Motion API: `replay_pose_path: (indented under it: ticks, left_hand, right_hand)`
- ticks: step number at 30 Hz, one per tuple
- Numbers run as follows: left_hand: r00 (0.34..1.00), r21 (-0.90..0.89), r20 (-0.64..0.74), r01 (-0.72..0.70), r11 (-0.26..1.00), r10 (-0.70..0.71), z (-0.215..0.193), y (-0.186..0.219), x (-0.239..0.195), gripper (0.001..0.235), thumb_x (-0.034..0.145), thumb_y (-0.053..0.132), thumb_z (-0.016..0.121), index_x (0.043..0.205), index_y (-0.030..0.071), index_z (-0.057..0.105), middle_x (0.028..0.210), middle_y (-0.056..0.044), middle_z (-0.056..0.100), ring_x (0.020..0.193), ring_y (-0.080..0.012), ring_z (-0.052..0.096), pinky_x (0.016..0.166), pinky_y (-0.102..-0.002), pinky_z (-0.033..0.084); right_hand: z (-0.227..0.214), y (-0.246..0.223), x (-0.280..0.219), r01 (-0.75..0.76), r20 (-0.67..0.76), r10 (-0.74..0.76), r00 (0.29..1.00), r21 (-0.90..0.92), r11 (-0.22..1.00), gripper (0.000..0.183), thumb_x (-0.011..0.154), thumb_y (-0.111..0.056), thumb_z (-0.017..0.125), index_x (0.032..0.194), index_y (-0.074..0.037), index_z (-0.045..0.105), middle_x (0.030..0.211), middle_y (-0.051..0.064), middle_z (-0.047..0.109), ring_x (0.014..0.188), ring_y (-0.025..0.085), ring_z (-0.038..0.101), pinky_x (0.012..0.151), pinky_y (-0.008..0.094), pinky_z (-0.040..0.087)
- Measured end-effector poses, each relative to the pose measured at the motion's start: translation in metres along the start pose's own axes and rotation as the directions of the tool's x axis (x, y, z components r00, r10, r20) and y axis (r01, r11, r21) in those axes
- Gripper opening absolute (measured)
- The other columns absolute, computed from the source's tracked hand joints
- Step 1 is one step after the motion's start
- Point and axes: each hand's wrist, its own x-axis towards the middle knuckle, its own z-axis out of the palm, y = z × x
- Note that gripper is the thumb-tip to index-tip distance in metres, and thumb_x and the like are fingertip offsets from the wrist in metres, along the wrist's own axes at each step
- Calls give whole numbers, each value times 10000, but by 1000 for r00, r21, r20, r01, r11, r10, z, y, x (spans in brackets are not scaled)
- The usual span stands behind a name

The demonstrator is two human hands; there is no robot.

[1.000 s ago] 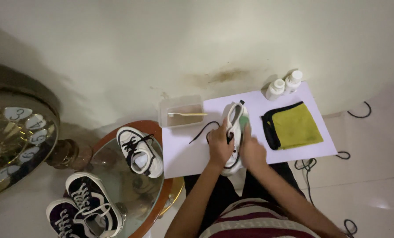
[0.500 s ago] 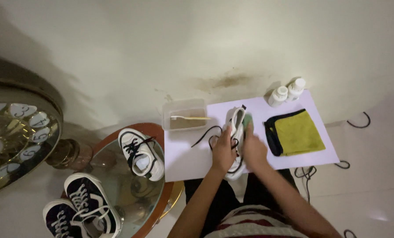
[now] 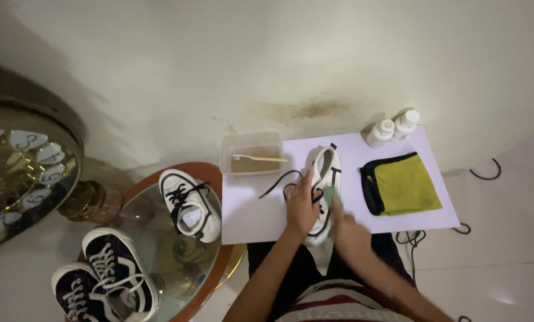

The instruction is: The person scrubs a white sneaker with a green brush, focusing on the toe, sides, and laces. They rotate the shoe to access different areas and continue scrubbing throughout the clip.

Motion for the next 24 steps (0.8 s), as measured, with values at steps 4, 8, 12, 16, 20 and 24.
replay_pose_path:
  ticks: [4, 8, 12, 16, 20, 24]
  left_hand:
    - [997, 8, -47, 59, 998, -58, 6, 0, 2, 770, 782, 112, 619, 1418, 76, 186, 1243, -199, 490, 1139, -332, 473, 991, -525, 275]
    - [973, -156, -197, 89, 984, -119, -3, 10, 1, 762, 727, -12, 597, 1396, 65, 241, 1151, -214, 515, 942, -378, 548, 828, -480, 401]
    - [968, -179, -246, 13, 984, -57, -8, 16, 0, 550, 840, 21, 489, 1364, 123, 356, 1209, -178, 509, 973, -360, 531, 829, -442, 372]
    - [957, -155, -291, -53, 986, 6, 4, 4, 2, 575, 814, 22, 523, 1356, 149, 378, 1035, -151, 550, 878, -353, 516, 788, -433, 372]
    - [949, -70, -316, -35, 997, 11, 11, 1, 3, 627, 777, 4, 546, 1357, 175, 382, 1186, -184, 519, 893, -344, 547, 807, -419, 388]
    - [965, -160, -256, 25, 987, -65, -6, 10, 2, 703, 733, -36, 566, 1371, 169, 355, 1255, -230, 467, 953, -353, 548, 854, -413, 353]
  right_hand:
    - [-31, -16, 53, 40, -135, -36, 990, 23, 999, 735, 801, -186, 527, 1437, -193, 159, 1031, 188, 556, 912, 401, 611, 794, 494, 487]
    - [-32, -27, 25, 78, -44, -77, 996, 11, 997, 689, 796, -153, 476, 1427, -181, 203, 923, 182, 598, 856, 371, 632, 768, 468, 501]
    - [3, -15, -42, -1, 142, 10, 990, -65, 998, 705, 821, -150, 386, 1444, -236, 68, 1038, 148, 571, 902, 347, 626, 800, 456, 500]
    - [-27, -22, -5, 30, 66, -24, 998, -90, 995, 669, 820, -208, 385, 1435, -278, 132, 947, 107, 581, 883, 323, 633, 794, 442, 510]
    - [-46, -29, 65, 98, -108, -100, 989, -19, 995, 692, 825, -215, 488, 1433, -188, 159, 862, 186, 592, 831, 390, 627, 750, 479, 503]
    - [-34, -24, 43, 114, -55, -116, 992, -33, 993, 628, 823, -219, 469, 1406, -151, 246, 832, 170, 615, 810, 362, 640, 718, 465, 508]
